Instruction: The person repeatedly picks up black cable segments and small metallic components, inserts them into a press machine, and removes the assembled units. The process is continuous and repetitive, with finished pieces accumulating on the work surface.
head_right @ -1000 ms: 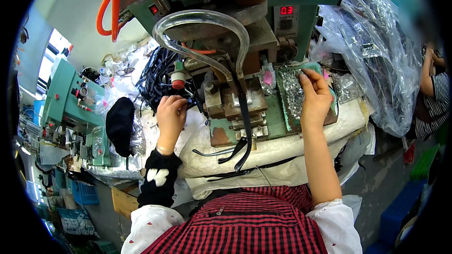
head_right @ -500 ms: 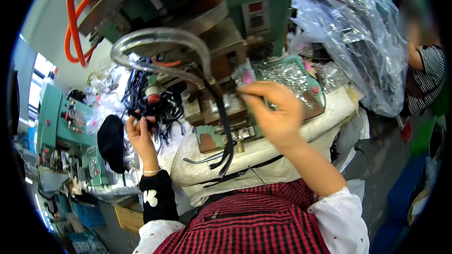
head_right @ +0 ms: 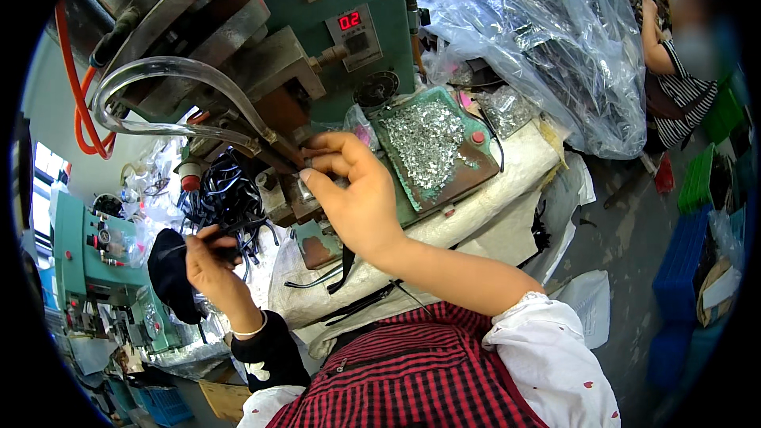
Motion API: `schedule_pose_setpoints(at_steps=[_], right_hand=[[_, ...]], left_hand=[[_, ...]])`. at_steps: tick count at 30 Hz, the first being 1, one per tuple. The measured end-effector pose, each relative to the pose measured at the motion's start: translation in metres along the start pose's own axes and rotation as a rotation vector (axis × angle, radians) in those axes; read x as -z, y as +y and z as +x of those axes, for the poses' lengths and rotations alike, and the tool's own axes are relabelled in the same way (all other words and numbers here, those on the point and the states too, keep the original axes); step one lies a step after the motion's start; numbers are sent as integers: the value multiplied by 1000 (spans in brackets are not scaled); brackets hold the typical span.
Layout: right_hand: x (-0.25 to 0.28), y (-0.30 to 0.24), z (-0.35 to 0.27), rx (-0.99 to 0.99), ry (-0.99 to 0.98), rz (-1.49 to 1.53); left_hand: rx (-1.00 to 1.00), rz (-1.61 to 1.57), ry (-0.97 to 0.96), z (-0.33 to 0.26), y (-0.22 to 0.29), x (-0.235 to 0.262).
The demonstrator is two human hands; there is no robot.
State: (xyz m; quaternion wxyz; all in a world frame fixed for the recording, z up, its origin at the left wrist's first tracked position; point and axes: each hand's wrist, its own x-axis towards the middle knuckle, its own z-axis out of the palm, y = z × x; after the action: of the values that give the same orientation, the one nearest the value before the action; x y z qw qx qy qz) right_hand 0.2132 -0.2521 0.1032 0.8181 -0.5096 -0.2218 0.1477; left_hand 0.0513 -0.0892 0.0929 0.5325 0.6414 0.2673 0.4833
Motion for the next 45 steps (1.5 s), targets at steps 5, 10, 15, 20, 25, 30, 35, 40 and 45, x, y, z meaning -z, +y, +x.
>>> schedule_pose_setpoints(at_steps=[5,10,15,20,25,30,35,40,45], right_hand=[[37,-14,-11,182,-105,-465],[130,25,6,238,252,-1625],[146,33,27,413,195,-1377],[144,35,30,332,226,-1284],[120,49,28,473,157,-1630],[128,50,35,462,147,-1613],[138,41,28,404,181,-1570],[139,45,35,498,140,-1584],[129,43,38,603,189,-1346]], left_hand=[[-428,57,-34,-21,20,-22],[-1054,370,-521,-23,37,-62],[-1167,379,-544,-21,20,-90],[-1198,348,-549,-17,16,-95],[-1123,381,-525,-25,17,-95],[-865,446,-452,-56,27,-55],[-627,490,39,-33,30,7],[-561,683,-124,26,24,-1],[-511,1200,-317,51,-107,33]])
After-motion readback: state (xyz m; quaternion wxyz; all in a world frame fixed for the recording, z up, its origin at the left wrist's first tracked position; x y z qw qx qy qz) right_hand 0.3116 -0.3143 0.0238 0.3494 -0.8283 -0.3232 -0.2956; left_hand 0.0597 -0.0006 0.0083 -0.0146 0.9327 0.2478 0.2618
